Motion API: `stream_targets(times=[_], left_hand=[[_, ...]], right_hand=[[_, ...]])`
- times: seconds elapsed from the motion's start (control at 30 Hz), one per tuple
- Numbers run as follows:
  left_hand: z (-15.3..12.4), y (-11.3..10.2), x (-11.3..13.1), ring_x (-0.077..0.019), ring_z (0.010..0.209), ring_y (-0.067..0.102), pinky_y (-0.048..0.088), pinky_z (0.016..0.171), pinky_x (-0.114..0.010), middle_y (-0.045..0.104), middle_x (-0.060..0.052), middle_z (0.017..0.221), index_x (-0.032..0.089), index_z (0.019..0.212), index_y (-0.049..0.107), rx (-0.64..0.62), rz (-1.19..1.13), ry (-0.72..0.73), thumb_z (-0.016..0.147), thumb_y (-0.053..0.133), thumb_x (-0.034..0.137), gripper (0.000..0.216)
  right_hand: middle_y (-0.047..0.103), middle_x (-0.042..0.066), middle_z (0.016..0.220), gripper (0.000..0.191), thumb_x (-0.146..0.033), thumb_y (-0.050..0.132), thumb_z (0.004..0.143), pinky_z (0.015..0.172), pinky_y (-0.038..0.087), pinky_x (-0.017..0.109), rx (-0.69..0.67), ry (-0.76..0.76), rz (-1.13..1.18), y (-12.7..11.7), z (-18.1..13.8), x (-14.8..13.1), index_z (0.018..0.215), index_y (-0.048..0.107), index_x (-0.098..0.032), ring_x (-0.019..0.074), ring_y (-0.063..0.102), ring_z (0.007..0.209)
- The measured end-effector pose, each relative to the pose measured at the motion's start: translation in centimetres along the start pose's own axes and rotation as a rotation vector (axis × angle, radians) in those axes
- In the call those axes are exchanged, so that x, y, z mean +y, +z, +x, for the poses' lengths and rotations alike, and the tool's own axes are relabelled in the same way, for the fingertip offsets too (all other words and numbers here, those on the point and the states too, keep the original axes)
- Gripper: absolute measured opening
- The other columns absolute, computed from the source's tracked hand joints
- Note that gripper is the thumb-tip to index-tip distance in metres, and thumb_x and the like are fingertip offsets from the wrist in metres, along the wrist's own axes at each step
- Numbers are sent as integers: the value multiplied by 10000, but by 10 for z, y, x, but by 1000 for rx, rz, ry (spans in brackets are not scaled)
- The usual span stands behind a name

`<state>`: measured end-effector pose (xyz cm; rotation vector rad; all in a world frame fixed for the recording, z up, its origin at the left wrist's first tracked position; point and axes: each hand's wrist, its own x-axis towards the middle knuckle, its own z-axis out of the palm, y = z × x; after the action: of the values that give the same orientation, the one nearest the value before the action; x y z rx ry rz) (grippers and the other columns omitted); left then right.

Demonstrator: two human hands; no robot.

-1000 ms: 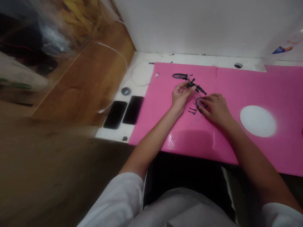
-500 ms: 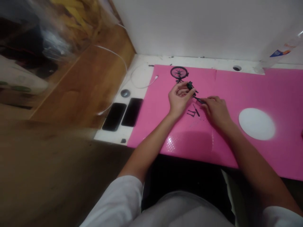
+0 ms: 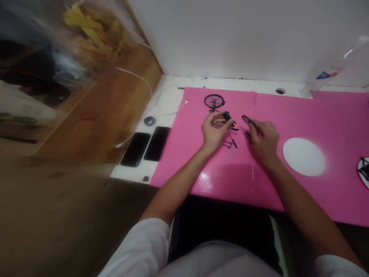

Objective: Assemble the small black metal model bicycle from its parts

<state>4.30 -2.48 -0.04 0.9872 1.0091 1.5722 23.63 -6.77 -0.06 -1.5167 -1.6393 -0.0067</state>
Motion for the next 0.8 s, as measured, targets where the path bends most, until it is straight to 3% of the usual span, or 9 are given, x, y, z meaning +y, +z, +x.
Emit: stream_targets(times=[0.1, 0.23, 0.43, 0.57, 0.67, 0.8], left_hand=[[1, 0, -3, -152, 909, 785, 650, 895, -306, 836, -52, 1085, 254, 1117, 821, -5, 12, -19, 730, 1084, 371, 482], [2, 0, -6, -150, 917, 786, 651, 905, -301, 839, -45, 1066, 258, 1123, 816, 11, 23, -25, 740, 1076, 369, 476], [5, 0, -11, -155, 935, 802, 646, 948, -310, 836, -51, 1059, 237, 1145, 804, 33, 10, -26, 738, 1068, 332, 494], [7, -2, -21, -169, 966, 826, 662, 953, -318, 841, -73, 1108, 221, 1180, 790, 3, 8, -6, 734, 1070, 405, 557], [7, -4, -27, -195, 1006, 847, 683, 953, -333, 845, -91, 1152, 218, 1194, 784, -14, -4, 13, 726, 1073, 460, 600], [5, -5, -28, -198, 1008, 858, 692, 923, -319, 837, -106, 1226, 228, 1233, 787, -28, 21, 3, 765, 1048, 498, 599]], right_hand=[[849, 85, 1023, 354, -392, 595, 1129, 847, 599, 435, -48, 4, 87, 1, -2, -3, 1327, 863, -272, 250, 732, 848], [853, 124, 1122, 419, -255, 524, 1054, 918, 630, 470, -81, -62, 134, 5, -4, -6, 1296, 865, -246, 292, 767, 1027], [850, 111, 1071, 295, -340, 599, 1096, 959, 622, 492, -53, -72, 150, 5, -7, -10, 1215, 857, -261, 283, 749, 1012], [831, 52, 1024, 147, -390, 728, 1041, 716, 598, 362, -16, 63, 304, 12, -13, -8, 1105, 762, -262, 186, 702, 769], [828, 12, 1008, 336, -426, 835, 980, 600, 550, 294, 48, 186, 414, 16, -16, -8, 1239, 688, -270, 150, 702, 688], [863, 41, 1028, 170, -356, 783, 1039, 767, 642, 367, 63, 21, 287, 14, -15, -7, 1189, 807, -279, 201, 792, 852]])
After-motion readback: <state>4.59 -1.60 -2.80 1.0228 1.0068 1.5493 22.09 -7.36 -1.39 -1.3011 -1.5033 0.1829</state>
